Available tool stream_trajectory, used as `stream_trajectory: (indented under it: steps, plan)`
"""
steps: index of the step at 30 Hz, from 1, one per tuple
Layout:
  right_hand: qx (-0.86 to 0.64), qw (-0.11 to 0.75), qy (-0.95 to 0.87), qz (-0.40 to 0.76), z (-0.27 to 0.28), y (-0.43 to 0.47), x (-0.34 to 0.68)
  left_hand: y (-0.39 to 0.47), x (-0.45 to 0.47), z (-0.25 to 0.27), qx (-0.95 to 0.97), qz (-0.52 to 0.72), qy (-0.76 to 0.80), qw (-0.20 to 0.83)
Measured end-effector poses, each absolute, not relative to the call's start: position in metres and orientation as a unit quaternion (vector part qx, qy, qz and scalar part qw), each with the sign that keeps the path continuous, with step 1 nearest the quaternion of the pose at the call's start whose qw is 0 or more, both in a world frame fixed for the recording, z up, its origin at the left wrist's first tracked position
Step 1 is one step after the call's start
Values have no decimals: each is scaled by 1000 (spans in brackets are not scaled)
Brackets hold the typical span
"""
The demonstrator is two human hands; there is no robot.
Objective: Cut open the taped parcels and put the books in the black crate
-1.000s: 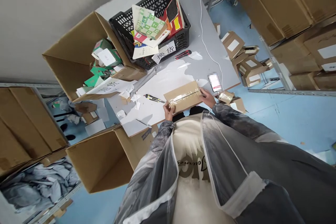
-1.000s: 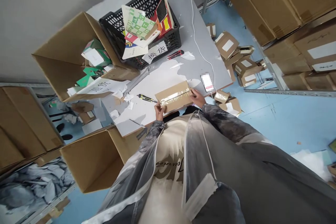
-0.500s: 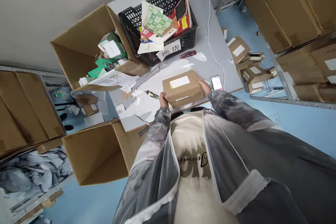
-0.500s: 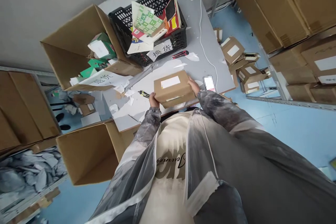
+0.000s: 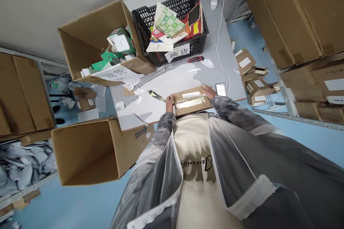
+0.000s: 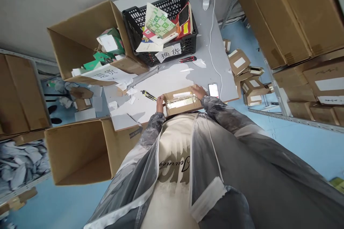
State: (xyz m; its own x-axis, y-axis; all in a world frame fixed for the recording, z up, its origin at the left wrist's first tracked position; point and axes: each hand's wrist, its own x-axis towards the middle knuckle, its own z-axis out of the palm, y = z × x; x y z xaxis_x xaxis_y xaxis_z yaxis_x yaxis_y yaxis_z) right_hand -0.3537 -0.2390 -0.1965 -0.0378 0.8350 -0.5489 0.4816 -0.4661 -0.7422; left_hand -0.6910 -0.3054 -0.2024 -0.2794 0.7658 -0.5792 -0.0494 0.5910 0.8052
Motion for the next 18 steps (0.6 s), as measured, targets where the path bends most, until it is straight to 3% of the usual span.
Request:
stream_trajectory:
  steps: [6, 18]
  plan:
    - [-654, 149, -493, 555, -203, -252, -348, -308, -674, -207, 339, 354, 712, 504]
    - [-597, 254, -383, 658, -224, -292, -363, -318, -670, -212, 350, 257, 755, 491]
